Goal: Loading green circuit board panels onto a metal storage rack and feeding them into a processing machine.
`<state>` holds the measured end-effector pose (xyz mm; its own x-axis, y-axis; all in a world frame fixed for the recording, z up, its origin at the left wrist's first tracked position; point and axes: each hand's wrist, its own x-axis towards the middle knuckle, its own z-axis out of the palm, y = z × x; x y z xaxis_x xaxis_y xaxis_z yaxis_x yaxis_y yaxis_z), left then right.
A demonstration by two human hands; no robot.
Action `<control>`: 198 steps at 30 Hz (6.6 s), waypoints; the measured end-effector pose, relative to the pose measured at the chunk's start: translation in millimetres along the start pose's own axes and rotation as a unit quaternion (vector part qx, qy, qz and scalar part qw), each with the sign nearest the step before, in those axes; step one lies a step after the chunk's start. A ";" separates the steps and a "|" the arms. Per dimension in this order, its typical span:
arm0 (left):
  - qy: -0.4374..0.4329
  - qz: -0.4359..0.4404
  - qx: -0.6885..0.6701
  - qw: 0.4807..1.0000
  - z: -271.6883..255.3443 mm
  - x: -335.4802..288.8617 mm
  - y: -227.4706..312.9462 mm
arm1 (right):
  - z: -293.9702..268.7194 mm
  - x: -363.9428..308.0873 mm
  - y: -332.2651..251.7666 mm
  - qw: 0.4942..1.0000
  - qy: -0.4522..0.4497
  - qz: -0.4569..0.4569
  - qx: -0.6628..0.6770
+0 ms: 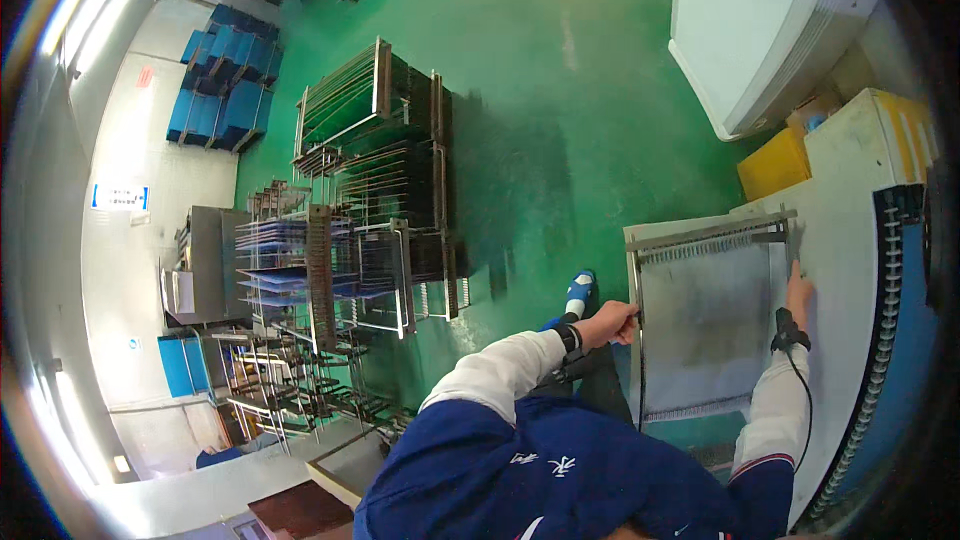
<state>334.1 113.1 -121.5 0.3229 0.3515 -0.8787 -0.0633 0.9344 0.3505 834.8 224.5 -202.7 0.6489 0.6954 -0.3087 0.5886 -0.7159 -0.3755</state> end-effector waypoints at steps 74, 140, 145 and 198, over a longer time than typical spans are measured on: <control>0.062 0.482 0.452 0.748 -17.9 -120.2 121.5 | 7.8 -261.4 -43.3 0.926 -0.160 -0.023 0.341; 0.389 0.539 0.344 0.663 -293.3 -269.7 347.5 | 292.6 29.3 -480.0 0.830 -0.463 -0.185 0.249; 0.386 0.516 0.372 0.667 -311.0 -254.9 361.6 | 248.0 -70.3 -521.7 0.815 -0.458 -0.032 0.354; 0.413 0.467 0.295 0.724 -571.9 -205.7 712.7 | 299.3 -17.5 -1040.6 0.958 -0.224 -0.149 0.103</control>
<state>-317.5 739.6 123.7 -0.2911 0.9564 0.0217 0.6026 0.1657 0.7806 66.6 975.9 -68.1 0.1682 0.8570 -0.4871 0.5778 -0.4861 -0.6557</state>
